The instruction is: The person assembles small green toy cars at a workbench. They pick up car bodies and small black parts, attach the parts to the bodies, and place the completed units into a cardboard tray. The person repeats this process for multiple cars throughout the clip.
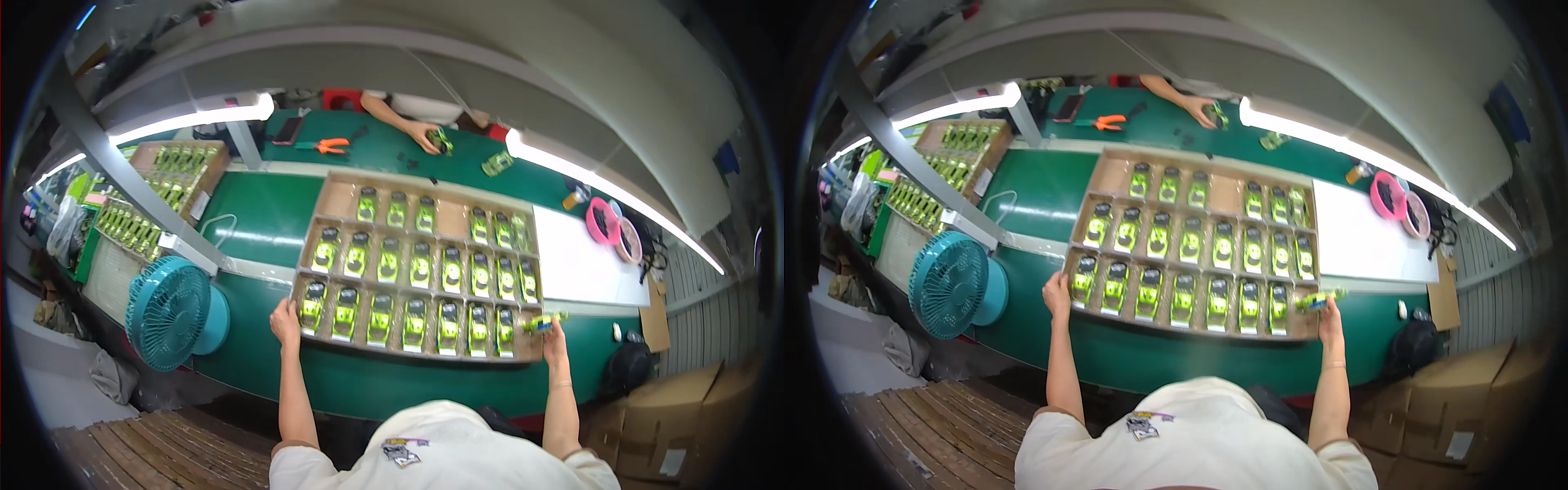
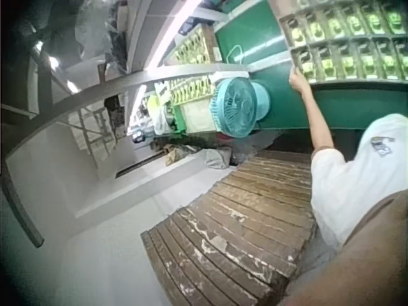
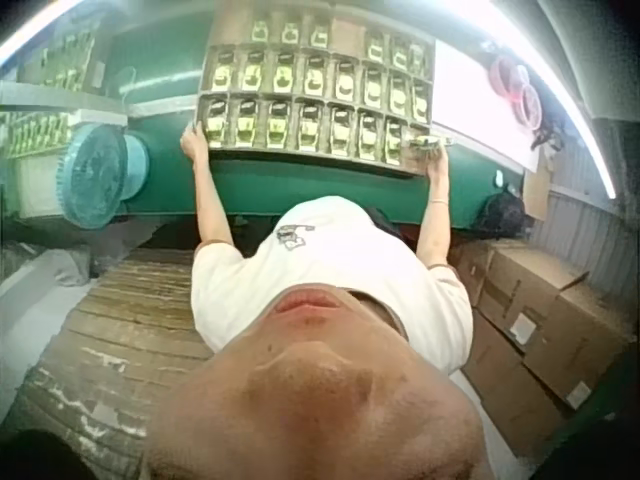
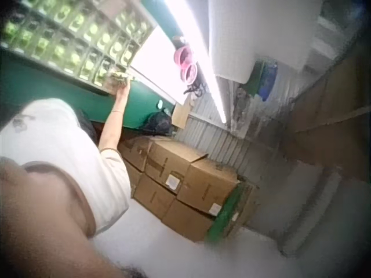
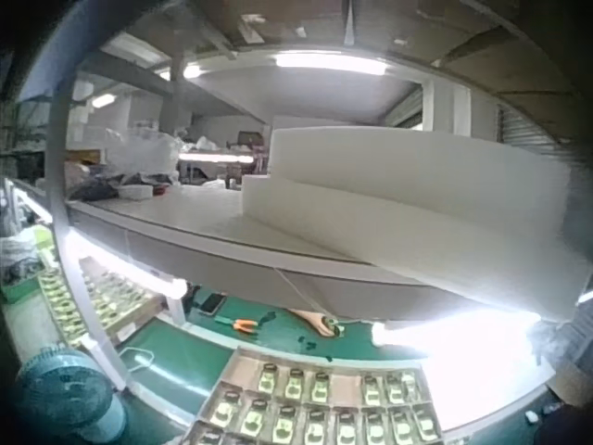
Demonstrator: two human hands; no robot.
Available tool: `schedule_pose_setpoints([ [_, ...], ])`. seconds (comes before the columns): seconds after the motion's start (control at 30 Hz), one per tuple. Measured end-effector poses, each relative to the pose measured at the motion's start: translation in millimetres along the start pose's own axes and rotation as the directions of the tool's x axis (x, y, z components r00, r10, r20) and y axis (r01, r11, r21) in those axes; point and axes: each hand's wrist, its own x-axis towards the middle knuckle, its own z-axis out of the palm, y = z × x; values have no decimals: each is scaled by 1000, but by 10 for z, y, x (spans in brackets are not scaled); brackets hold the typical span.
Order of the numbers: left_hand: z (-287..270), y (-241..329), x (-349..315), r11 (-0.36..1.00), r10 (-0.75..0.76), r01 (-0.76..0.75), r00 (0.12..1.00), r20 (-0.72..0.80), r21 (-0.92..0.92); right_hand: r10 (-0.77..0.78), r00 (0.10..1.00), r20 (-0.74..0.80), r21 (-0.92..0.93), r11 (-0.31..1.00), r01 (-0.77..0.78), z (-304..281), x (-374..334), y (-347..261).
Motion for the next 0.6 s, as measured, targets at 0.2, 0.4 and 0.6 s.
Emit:
schedule_pose_setpoints([
  [0.2,-328,-470,94,997,-58,54,996,-63,-57,37,994,104,167,984,-54,424,-372,141],
  [0.4,-460,-751,457,1000,2,2,976,-217,22,-45,960,275,156,988,1,996,-3,270],
  [0.6,-338,-339,503,987,155,-132,935,-318,93,-13,991,130,142,990,-6,1041,-89,311],
])
